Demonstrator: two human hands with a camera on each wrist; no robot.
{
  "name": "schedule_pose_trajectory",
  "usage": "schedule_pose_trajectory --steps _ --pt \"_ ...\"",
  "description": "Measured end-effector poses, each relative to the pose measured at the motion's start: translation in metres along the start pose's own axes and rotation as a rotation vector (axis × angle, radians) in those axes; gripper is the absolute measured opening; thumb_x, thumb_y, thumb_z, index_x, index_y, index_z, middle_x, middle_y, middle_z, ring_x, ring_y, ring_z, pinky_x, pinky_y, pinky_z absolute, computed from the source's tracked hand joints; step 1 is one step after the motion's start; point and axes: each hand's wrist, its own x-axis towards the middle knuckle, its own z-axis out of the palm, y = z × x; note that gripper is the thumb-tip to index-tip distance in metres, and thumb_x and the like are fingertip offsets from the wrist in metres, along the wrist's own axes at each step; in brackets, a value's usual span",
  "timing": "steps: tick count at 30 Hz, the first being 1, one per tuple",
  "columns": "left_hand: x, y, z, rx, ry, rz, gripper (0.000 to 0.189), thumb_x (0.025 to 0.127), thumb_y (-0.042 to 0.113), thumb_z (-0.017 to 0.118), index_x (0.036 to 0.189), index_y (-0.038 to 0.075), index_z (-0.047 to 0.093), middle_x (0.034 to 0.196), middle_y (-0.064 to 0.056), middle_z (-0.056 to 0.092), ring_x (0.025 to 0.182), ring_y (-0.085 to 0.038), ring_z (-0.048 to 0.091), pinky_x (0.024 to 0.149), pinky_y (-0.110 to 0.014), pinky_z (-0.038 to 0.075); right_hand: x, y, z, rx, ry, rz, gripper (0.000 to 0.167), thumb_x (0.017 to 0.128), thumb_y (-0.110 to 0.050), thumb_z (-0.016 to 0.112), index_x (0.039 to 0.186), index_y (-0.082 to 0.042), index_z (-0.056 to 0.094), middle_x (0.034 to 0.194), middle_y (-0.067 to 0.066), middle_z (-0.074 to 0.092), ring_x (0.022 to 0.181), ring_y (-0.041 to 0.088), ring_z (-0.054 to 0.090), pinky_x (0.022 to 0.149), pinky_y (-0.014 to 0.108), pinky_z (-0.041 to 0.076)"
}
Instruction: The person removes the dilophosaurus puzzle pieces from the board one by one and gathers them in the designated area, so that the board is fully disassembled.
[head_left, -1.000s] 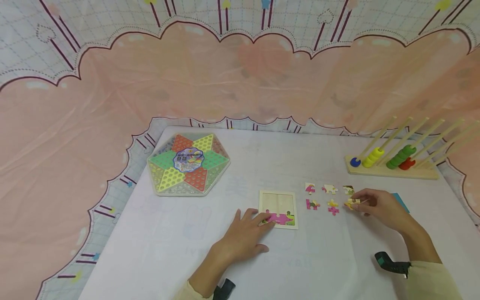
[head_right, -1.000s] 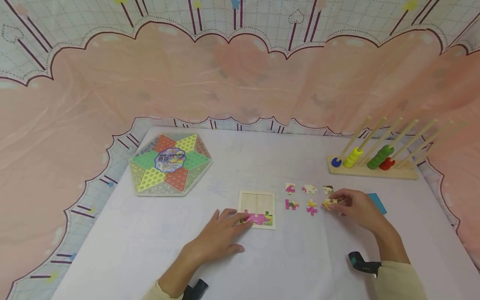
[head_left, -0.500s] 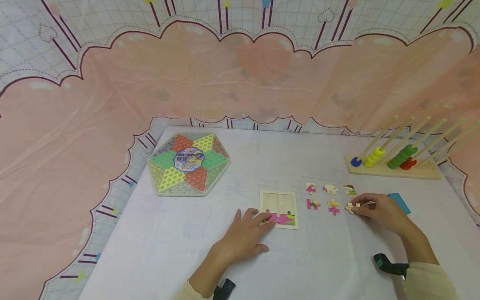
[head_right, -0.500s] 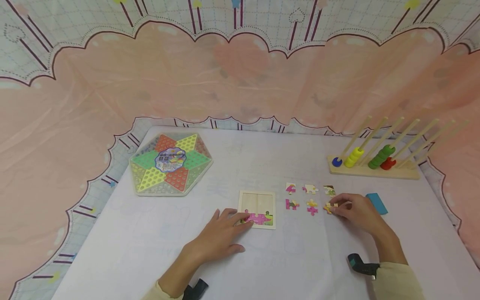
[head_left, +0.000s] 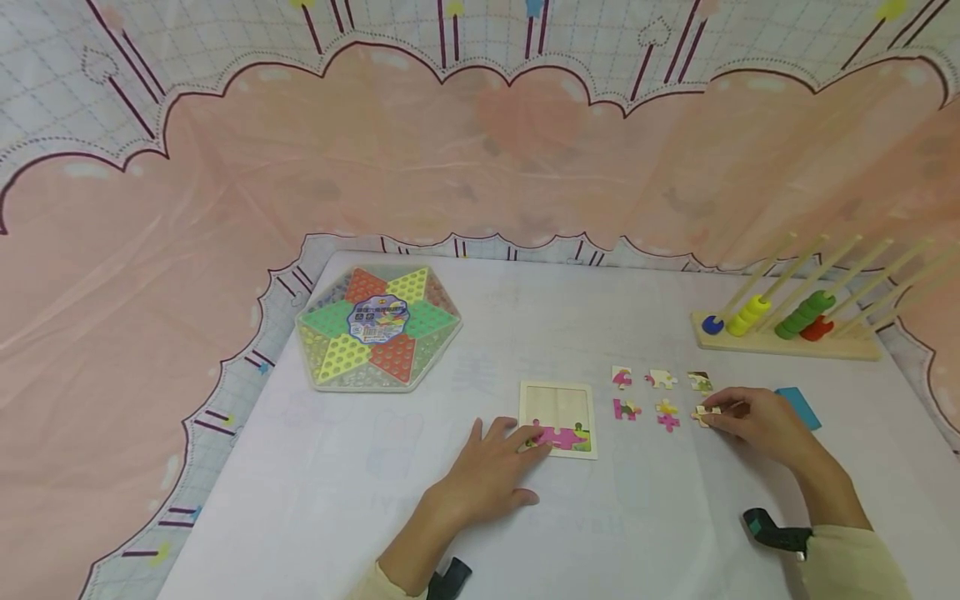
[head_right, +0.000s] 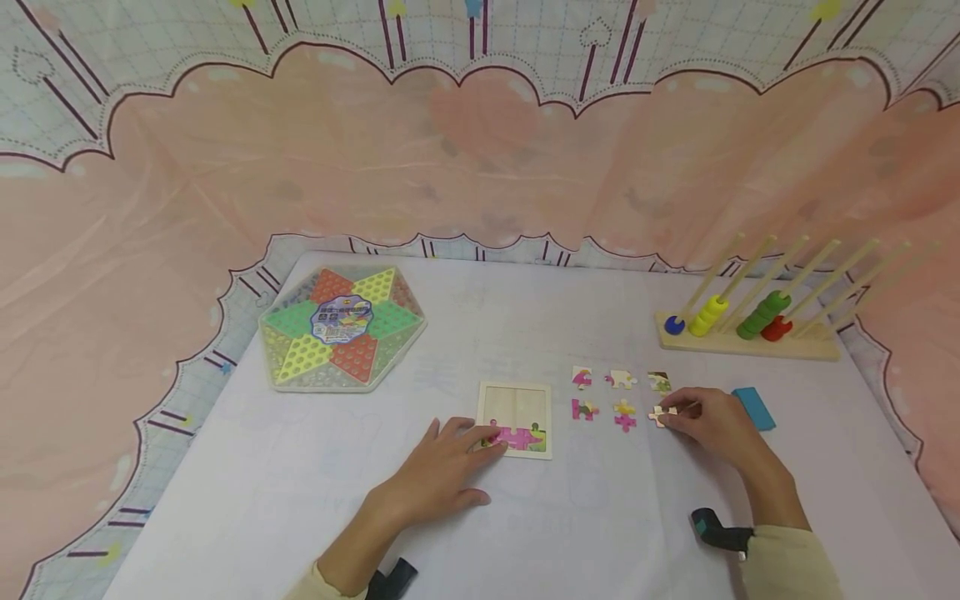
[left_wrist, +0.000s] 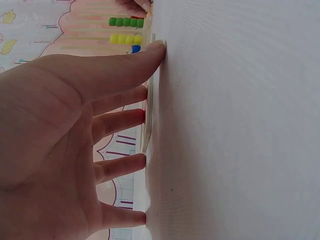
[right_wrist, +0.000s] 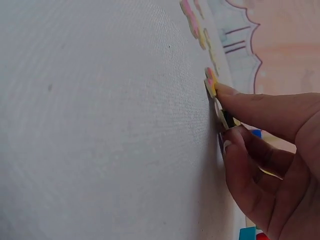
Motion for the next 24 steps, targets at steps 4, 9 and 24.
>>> schedule_pose_trajectory --steps 4,9,24 --pt "-0.0003 0.0001 -0.0004 0.0 -0.005 -0.001 0.065 0.088 0.047 0.076 0.148 0.032 0.055 0.158 0.007 0.047 0.145 -0.027 0.042 0.116 -0.066 0.037 0.0006 0.0009 0.0012 -0.011 0.013 -0.002 0.026 0.09 -0.018 0.075 0.112 -0.003 0.074 0.098 0.013 0.069 0.089 0.024 0.059 0.062 0.018 0.047" --pt "-0.0008 -0.0001 -0.001 0.003 -0.005 -0.001 0.065 0.088 0.047 0.076 0.147 0.032 0.055 0.157 0.006 0.048 0.144 -0.028 0.042 0.116 -0.066 0.038 0.0014 0.0012 0.0036 -0.025 0.046 -0.029 0.022 0.089 -0.014 0.076 0.109 -0.004 0.074 0.105 0.018 0.068 0.093 0.028 0.062 0.061 0.016 0.049" --pt "-0.0013 0.0005 -0.0023 0.004 0.001 0.002 0.064 0.088 0.047 0.077 0.146 0.032 0.057 0.156 0.006 0.049 0.144 -0.028 0.043 0.115 -0.066 0.038 0.0031 -0.002 0.0029 -0.026 0.031 -0.012 0.024 0.089 -0.014 0.077 0.109 -0.002 0.071 0.097 0.014 0.069 0.09 0.027 0.061 0.059 0.018 0.048"
